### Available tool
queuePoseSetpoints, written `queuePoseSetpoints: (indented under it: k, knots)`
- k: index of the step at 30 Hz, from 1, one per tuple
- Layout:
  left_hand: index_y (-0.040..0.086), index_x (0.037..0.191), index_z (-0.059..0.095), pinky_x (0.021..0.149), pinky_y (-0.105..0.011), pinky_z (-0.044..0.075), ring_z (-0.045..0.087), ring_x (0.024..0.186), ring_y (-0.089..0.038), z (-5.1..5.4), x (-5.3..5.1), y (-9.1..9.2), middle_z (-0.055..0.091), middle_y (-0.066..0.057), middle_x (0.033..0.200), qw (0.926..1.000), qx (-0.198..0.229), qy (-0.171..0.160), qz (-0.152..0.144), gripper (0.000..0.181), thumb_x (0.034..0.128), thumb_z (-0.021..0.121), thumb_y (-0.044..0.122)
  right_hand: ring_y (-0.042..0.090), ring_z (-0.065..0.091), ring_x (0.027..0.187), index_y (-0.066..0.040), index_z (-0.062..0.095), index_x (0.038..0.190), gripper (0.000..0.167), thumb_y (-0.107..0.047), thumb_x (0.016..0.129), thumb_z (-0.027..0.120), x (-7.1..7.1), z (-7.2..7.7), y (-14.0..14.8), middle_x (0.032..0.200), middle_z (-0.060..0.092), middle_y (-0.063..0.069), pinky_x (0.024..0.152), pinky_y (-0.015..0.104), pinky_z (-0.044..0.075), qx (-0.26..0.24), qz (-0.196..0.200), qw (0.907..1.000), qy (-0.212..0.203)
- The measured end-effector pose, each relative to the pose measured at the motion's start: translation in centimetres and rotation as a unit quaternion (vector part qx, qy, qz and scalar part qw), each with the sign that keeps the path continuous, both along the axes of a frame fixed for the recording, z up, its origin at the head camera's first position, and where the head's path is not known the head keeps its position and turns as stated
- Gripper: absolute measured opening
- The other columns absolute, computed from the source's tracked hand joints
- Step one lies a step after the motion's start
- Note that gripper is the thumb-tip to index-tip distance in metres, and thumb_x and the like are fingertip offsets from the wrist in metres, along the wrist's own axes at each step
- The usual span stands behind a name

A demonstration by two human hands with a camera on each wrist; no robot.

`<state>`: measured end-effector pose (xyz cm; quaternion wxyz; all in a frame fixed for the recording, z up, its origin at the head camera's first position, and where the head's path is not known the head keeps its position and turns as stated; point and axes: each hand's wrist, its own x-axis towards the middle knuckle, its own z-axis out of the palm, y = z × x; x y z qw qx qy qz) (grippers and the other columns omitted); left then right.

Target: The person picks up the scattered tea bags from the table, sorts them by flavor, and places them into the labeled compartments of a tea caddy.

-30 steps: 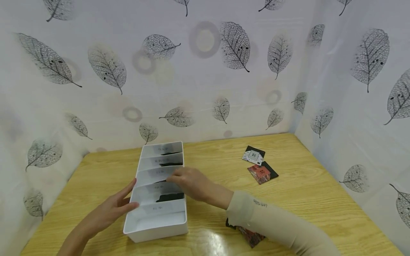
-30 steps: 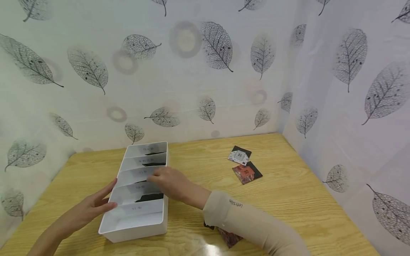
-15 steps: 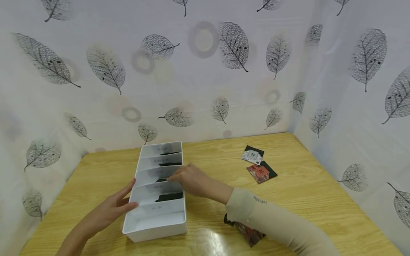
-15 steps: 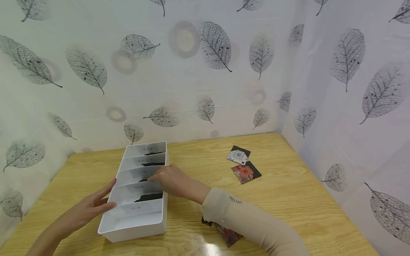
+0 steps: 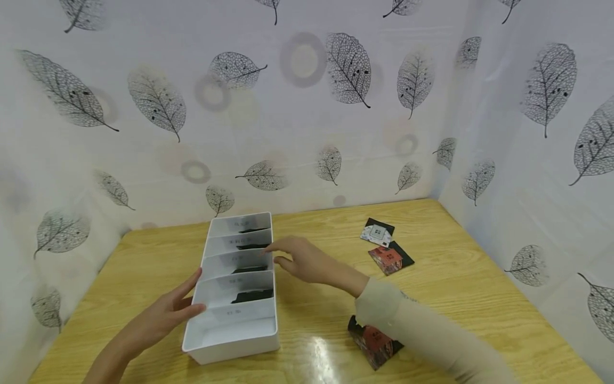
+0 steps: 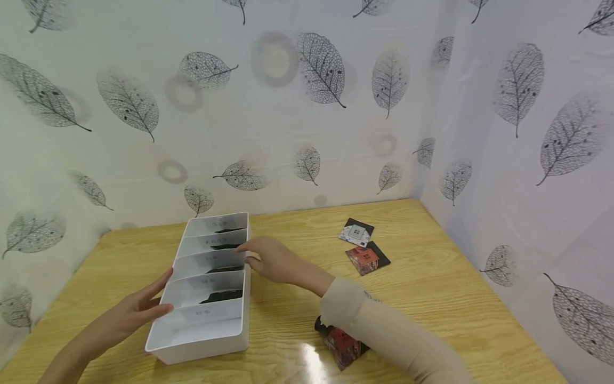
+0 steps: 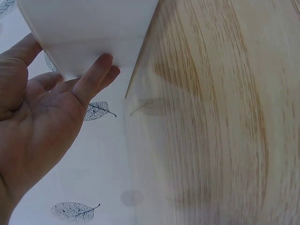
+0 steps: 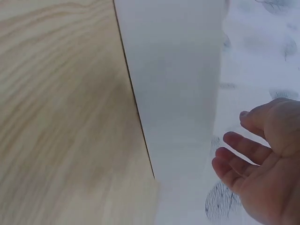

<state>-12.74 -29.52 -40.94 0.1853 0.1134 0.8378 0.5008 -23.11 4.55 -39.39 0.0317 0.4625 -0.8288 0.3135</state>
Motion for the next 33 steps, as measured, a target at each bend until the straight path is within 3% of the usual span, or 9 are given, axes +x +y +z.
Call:
queuePoseSetpoints:
  k: [7, 17, 27, 33]
  knots:
    - [0.006, 0.166, 0.001, 0.092, -0.015, 0.043, 0.031, 0.144, -0.056, 0.0, 0.0, 0.0, -0.001, -0.029, 0.168, 0.9999, 0.013, 0.003, 0.0, 0.082, 0.1078, 0.057, 0.02, 0.033, 0.061, 0.125, -0.001, 0.054, 0.147, 0.044, -0.013, 0.106, 0.06, -1.9, 0.5, 4.9, 0.139, 0.063, 0.018, 0.098, 0.046, 0.053, -0.012, -0.064, 0.9906, -0.121]
    - [0.006, 0.166, 0.002, 0.093, -0.015, 0.043, 0.032, 0.144, -0.056, -0.2, 0.1, -0.1, -0.001, -0.029, 0.168, 0.9997, 0.02, 0.01, -0.004, 0.081, 0.1081, 0.057, 0.018, 0.037, 0.054, 0.131, -0.001, 0.045, 0.154, 0.051, -0.022, 0.109, 0.056, -4.2, 0.1, 12.2, 0.145, 0.055, 0.024, 0.105, 0.057, 0.045, -0.028, -0.14, 0.9713, -0.19]
    - [0.006, 0.166, 0.0, 0.093, -0.015, 0.043, 0.029, 0.145, -0.056, -0.3, 0.0, 0.0, -0.003, -0.029, 0.168, 0.9995, 0.03, 0.001, -0.006, 0.082, 0.1081, 0.057, 0.018, 0.045, 0.049, 0.135, 0.005, 0.044, 0.152, 0.049, -0.019, 0.11, 0.053, -6.6, -1.5, 18.6, 0.148, 0.051, 0.029, 0.108, 0.059, 0.042, -0.049, -0.267, 0.937, -0.22]
    - [0.006, 0.166, 0.0, 0.093, -0.015, 0.043, 0.03, 0.145, -0.055, -0.2, 0.1, 0.0, -0.003, -0.028, 0.168, 0.9997, 0.023, -0.001, -0.005, 0.082, 0.1084, 0.056, 0.019, 0.053, 0.044, 0.135, 0.012, 0.046, 0.148, 0.051, -0.017, 0.108, 0.056, -7.2, -2.5, 20.8, 0.147, 0.047, 0.036, 0.104, 0.061, 0.044, -0.001, -0.309, 0.9305, -0.197]
